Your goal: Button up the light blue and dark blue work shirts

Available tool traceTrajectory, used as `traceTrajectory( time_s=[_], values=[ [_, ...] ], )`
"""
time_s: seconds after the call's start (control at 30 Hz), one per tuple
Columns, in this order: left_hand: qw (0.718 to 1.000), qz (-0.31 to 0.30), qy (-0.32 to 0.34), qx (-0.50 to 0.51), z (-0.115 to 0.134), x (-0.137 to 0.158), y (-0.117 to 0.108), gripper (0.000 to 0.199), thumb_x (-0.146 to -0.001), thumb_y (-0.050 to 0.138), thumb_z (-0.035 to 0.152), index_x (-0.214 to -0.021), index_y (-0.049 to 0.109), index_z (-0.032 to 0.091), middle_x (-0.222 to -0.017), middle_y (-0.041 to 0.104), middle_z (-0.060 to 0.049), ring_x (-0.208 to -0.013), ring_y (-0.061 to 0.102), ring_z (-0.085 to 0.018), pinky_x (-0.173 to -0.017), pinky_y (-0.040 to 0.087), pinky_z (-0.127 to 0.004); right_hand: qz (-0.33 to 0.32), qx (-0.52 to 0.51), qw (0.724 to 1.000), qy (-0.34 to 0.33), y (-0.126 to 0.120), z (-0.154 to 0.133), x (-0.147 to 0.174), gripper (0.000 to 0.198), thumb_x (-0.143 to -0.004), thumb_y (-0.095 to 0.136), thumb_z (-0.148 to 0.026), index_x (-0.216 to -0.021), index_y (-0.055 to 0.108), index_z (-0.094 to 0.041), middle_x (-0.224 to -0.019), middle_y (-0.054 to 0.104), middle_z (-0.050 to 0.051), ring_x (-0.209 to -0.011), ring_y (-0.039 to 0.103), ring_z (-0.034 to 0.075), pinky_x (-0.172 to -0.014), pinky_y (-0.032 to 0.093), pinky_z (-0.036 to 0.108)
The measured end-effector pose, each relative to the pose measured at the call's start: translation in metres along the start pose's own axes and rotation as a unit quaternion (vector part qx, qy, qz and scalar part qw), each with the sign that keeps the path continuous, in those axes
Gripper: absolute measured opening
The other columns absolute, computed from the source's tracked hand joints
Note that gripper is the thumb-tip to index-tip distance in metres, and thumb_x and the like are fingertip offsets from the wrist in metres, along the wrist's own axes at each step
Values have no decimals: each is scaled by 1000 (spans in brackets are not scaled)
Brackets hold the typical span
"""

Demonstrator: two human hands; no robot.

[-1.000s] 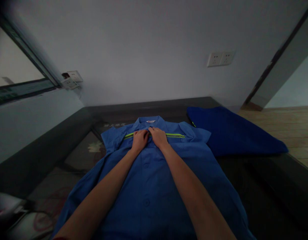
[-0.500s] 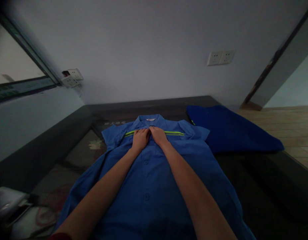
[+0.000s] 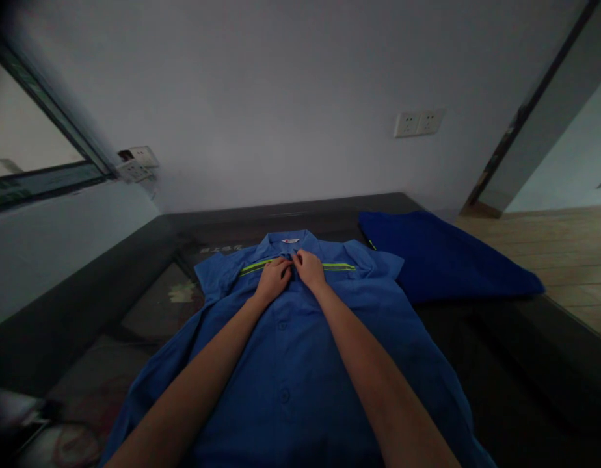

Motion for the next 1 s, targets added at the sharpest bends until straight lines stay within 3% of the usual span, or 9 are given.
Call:
traceTrajectory(
  time_s=[0.27,0.37,0.5,0.63,0.77,0.9,1.0],
  values=[
    [991,48,-98,78,-26,-2,-1,24,-91,43,27,-98,65,18,-98,67,-8,-94,60,-20,-87,44,-32,66,-161,981,83,-10,21,-5,30,-81,51,-38,-58,48,-21,-53,52,-1,-55,50,14,-57,37,23],
    [990,35,-91,101,-32,-5,1,29,-93,38,24,-94,66,17,-96,68,-8,-94,62,-19,-87,46,-32,82,-246,956,136,-14,33,-6,31,-80,49,-43,-58,47,-22,-46,51,-2,-46,50,14,-49,39,24],
    [989,16,-66,130,-33,-12,-8,22,-86,46,14,-90,67,17,-97,70,-6,-95,62,-18,-88,46,-30,100,-362,906,197,-19,40,-8,30,-78,51,-47,-62,49,-22,-44,54,-3,-40,52,15,-41,44,26],
    [988,33,-64,138,-19,-19,-36,21,-87,44,17,-90,65,17,-91,69,-5,-85,63,-17,-80,47,-27,136,-446,857,219,-33,35,-16,26,-75,58,-42,-63,50,-21,-47,56,-4,-43,56,14,-45,49,26],
    [996,9,-63,59,18,-5,-55,20,-89,46,31,-94,60,19,-71,65,-3,-64,61,-17,-64,43,-25,165,-505,819,218,-55,25,-23,21,-74,61,-36,-64,51,-20,-53,60,-4,-49,59,14,-52,53,26],
    [995,-55,-51,-61,51,21,-53,28,-89,45,45,-97,57,22,-73,65,-5,-65,63,-22,-62,42,-28,179,-540,795,210,-76,15,-27,16,-75,62,-28,-66,52,-19,-55,61,-4,-52,60,12,-56,54,25],
    [993,-55,-90,-59,46,27,-47,31,-86,48,50,-99,55,22,-77,66,-6,-68,64,-23,-61,41,-28,167,-557,790,192,-82,1,-27,16,-74,65,-29,-67,54,-18,-56,61,-3,-51,59,12,-52,53,24]
  ],
)
Point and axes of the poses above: each hand's wrist, its own x-axis away from the middle knuckle, its own y-axis out of the palm, z = x × y, the point moved 7 cm from there along -x, towards the middle knuckle
